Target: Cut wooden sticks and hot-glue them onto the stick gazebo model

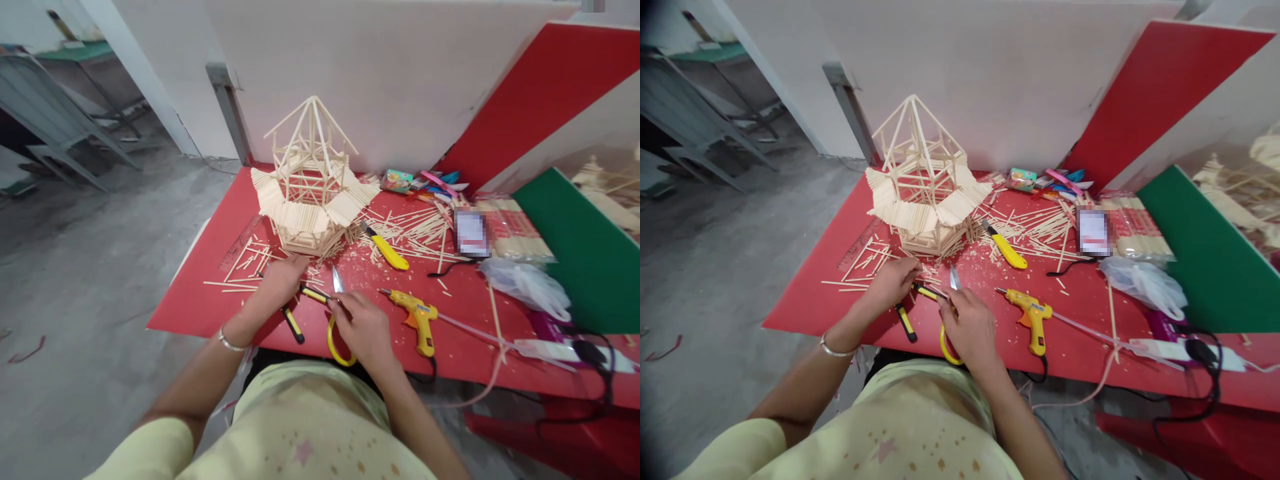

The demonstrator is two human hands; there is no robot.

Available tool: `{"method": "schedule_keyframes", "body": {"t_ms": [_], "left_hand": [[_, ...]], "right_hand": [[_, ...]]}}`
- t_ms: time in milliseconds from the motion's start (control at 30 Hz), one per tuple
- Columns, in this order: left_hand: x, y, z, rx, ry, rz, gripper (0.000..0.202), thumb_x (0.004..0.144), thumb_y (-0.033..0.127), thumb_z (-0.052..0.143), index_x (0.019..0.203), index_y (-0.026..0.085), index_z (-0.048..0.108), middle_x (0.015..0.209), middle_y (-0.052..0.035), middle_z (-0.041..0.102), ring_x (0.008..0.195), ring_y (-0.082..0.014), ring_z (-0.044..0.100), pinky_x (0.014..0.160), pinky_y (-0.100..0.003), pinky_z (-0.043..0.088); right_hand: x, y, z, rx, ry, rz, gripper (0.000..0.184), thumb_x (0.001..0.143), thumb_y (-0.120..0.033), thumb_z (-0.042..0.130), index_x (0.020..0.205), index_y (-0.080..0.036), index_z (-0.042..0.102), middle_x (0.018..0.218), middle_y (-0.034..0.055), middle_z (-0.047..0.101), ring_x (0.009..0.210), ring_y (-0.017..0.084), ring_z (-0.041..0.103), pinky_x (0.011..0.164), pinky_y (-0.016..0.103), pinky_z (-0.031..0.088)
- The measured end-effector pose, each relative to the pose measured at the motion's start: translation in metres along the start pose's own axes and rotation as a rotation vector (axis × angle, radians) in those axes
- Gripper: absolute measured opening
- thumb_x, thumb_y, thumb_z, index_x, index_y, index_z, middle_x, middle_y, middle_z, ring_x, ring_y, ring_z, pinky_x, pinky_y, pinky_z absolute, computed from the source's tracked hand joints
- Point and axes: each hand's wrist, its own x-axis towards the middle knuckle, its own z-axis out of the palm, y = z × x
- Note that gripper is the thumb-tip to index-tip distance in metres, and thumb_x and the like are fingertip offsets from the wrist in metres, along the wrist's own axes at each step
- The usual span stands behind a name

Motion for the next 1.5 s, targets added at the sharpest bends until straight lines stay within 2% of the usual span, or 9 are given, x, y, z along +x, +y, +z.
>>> {"method": "schedule_keyframes", "body": {"t_ms": [100,300,400,500,700,800,1067,1300,1500], "left_hand": [[-0.021,0.012,0.003,-0.409,0.040,0.011,0.014,0.089,0.019,0.051,0.092,0.019,0.064,0.086,-0.0044,0.068,0.080,-0.0169,0.063,0.074,-0.028,0.048],[-0.035,0.039,0.010,-0.952,0.158,-0.173,0.011,0.081,0.025,0.064,0.089,0.018,0.066,0.075,-0.0030,0.065,0.066,-0.0148,0.062,0.059,-0.025,0.050],[-0.035,0.039,0.010,-1.118,0.181,-0.290,0.025,0.078,0.030,0.068,0.100,0.017,0.068,0.072,-0.0016,0.063,0.059,-0.0128,0.060,0.051,-0.023,0.049],[-0.032,0.035,0.014,-1.196,0.203,-0.349,0.026,0.078,0.034,0.070,0.097,0.016,0.069,0.064,0.0003,0.060,0.052,-0.0096,0.054,0.047,-0.020,0.046],[-0.020,0.041,0.030,-1.489,0.132,-0.360,0.024,0.077,0.036,0.073,0.089,0.016,0.065,0.064,-0.0002,0.062,0.049,-0.0067,0.051,0.043,-0.016,0.038],[-0.014,0.049,0.032,-1.578,0.120,-0.362,0.026,0.075,0.034,0.075,0.090,0.015,0.066,0.071,-0.0019,0.065,0.051,-0.0061,0.053,0.042,-0.016,0.037],[-0.010,0.053,0.031,-1.617,0.155,-0.386,0.027,0.075,0.032,0.076,0.092,0.014,0.065,0.072,-0.0016,0.065,0.049,-0.0047,0.051,0.042,-0.015,0.036],[-0.010,0.054,0.028,-1.650,0.176,-0.394,0.026,0.072,0.033,0.077,0.086,0.015,0.064,0.072,-0.0009,0.065,0.049,-0.0049,0.052,0.041,-0.016,0.036],[-0.012,0.049,0.029,-1.648,0.232,-0.399,0.026,0.072,0.031,0.077,0.089,0.015,0.067,0.072,-0.0016,0.066,0.049,-0.0052,0.051,0.042,-0.016,0.037]], "right_hand": [[0.010,-0.006,0.001,0.263,0.056,0.031,0.038,0.090,-0.045,0.057,0.119,-0.022,0.065,0.095,0.0044,0.070,0.082,0.015,0.064,0.078,0.026,0.047],[0.023,0.004,0.012,0.608,0.071,0.203,0.035,0.091,-0.049,0.052,0.092,-0.019,0.071,0.081,0.0013,0.071,0.072,0.015,0.063,0.067,0.025,0.049],[0.021,0.018,0.005,0.553,0.207,0.292,0.044,0.092,-0.053,0.046,0.078,-0.018,0.068,0.064,0.0003,0.063,0.061,0.014,0.057,0.060,0.025,0.047],[0.012,0.031,-0.007,0.336,0.229,0.171,0.045,0.091,-0.053,0.047,0.068,-0.019,0.066,0.073,0.0039,0.065,0.077,0.017,0.061,0.075,0.031,0.049],[-0.012,0.049,-0.022,0.042,0.228,0.117,0.030,0.092,-0.043,0.049,0.097,-0.023,0.071,0.099,0.0064,0.070,0.094,0.019,0.063,0.089,0.034,0.046],[-0.017,0.042,-0.028,-0.013,0.201,0.129,0.032,0.093,-0.043,0.047,0.100,-0.022,0.069,0.099,0.0065,0.071,0.091,0.018,0.065,0.083,0.031,0.047],[-0.037,0.008,-0.008,-0.484,-0.237,0.147,0.047,0.088,-0.035,0.054,0.133,-0.023,0.051,0.099,0.0099,0.064,0.073,0.020,0.064,0.058,0.026,0.038],[-0.041,0.021,-0.001,-0.536,-0.248,0.199,0.064,0.079,-0.022,0.055,0.141,-0.013,0.041,0.089,0.0106,0.064,0.076,0.024,0.064,0.061,0.029,0.041],[-0.042,0.032,-0.014,-0.314,-0.132,0.254,0.057,0.085,-0.040,0.055,0.138,-0.020,0.044,0.101,0.0106,0.067,0.090,0.025,0.064,0.074,0.033,0.047]]}}
